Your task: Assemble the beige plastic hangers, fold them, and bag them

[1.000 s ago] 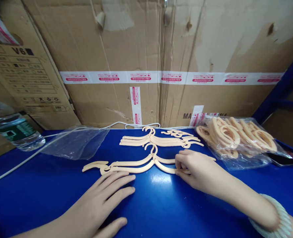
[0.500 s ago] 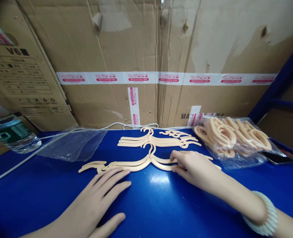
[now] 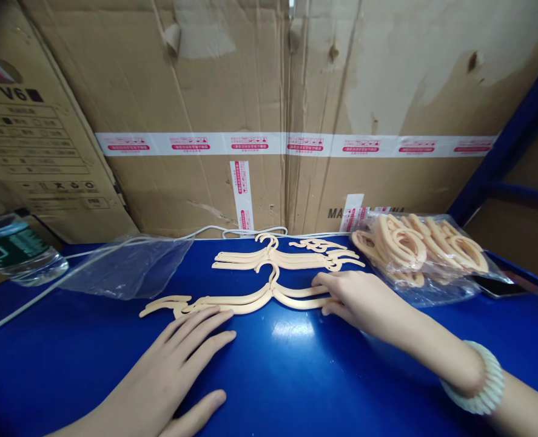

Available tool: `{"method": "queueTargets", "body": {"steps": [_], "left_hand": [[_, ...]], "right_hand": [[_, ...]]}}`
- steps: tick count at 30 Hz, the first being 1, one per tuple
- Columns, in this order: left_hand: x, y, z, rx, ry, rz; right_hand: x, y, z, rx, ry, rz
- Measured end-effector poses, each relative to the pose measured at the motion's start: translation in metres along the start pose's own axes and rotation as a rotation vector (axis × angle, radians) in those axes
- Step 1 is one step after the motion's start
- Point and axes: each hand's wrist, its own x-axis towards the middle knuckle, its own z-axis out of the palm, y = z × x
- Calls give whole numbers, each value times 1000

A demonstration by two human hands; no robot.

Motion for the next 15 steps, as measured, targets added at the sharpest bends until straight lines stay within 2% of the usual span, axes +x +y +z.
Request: {"method": "queueTargets", "body": {"steps": [4, 8, 12, 15], "left_hand": [[-3, 2, 5, 22, 62, -71], [-5, 0, 13, 53, 92, -76], [-7, -10, 21, 61, 83, -14], [-7, -17, 24, 68, 57, 32]], "right_hand": [[-3, 13, 2, 31, 18, -58], [-2, 15, 2, 60, -20, -32], [0, 12, -1, 61, -85, 16], [1, 13, -2, 82, -80, 22]]}}
